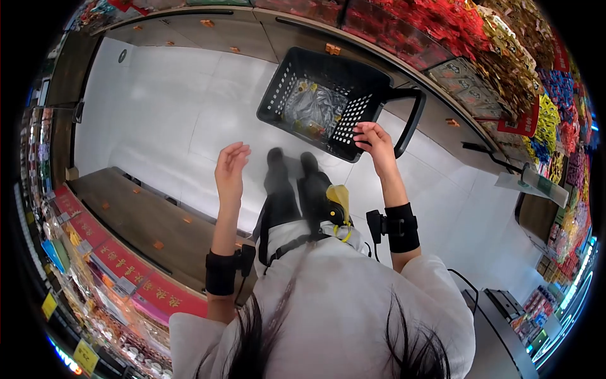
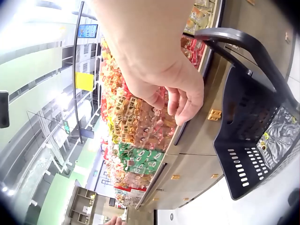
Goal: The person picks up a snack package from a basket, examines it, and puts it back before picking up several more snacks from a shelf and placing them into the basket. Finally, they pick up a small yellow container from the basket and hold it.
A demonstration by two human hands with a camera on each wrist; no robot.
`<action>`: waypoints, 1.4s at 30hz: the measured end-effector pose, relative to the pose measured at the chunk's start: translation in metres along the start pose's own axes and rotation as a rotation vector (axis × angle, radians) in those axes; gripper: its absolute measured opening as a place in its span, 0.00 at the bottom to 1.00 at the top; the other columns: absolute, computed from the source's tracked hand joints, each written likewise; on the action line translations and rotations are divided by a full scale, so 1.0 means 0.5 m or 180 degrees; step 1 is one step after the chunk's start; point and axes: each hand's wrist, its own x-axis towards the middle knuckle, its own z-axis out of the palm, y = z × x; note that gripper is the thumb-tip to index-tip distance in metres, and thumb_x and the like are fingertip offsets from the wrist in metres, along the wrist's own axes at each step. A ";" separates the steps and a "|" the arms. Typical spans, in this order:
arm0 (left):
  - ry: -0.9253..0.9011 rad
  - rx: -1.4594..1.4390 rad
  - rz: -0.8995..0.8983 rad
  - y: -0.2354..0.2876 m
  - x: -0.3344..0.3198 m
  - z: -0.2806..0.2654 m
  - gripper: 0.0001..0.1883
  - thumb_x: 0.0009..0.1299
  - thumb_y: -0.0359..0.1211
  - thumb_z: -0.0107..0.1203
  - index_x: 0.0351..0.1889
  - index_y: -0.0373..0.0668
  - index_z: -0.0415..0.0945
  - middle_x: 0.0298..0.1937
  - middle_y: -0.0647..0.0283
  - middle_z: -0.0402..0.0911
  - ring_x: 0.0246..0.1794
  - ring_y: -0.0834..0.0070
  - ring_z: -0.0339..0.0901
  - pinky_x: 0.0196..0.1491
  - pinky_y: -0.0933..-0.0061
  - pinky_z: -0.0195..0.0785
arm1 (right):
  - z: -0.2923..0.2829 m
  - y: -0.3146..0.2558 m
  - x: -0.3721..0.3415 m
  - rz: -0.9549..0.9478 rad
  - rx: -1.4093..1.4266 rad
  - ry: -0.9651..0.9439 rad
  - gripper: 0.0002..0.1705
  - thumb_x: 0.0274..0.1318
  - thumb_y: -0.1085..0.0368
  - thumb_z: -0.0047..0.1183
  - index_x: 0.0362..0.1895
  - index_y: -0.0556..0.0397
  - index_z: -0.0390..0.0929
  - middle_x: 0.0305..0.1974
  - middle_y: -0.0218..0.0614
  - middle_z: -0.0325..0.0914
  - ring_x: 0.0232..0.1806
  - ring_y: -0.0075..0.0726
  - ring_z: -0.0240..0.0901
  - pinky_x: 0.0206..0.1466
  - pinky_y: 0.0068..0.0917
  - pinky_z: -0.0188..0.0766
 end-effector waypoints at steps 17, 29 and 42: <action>-0.1095 0.0138 -0.0112 0.010 0.322 -0.071 0.12 0.66 0.28 0.43 0.47 0.35 0.67 0.42 0.60 0.74 0.44 0.75 0.71 0.46 0.78 0.62 | 0.134 0.094 0.095 0.0366 -0.0233 0.1105 0.10 0.57 0.63 0.41 0.39 0.53 0.70 0.37 0.32 0.73 0.35 0.24 0.70 0.41 0.22 0.69; -0.1231 0.0285 -0.0321 -0.070 0.426 -0.110 0.12 0.67 0.29 0.44 0.46 0.36 0.67 0.41 0.61 0.75 0.44 0.76 0.72 0.45 0.79 0.62 | 0.200 0.181 0.232 0.0676 -0.0390 0.0854 0.09 0.55 0.65 0.44 0.38 0.55 0.72 0.34 0.32 0.74 0.32 0.23 0.70 0.35 0.19 0.69; -0.0963 0.0382 -0.0376 -0.238 0.575 -0.054 0.11 0.67 0.30 0.44 0.46 0.37 0.67 0.41 0.61 0.75 0.44 0.75 0.72 0.47 0.77 0.63 | 0.101 0.456 0.616 0.0380 -0.2646 -0.0015 0.07 0.46 0.67 0.49 0.31 0.56 0.74 0.23 0.34 0.76 0.26 0.29 0.73 0.30 0.24 0.68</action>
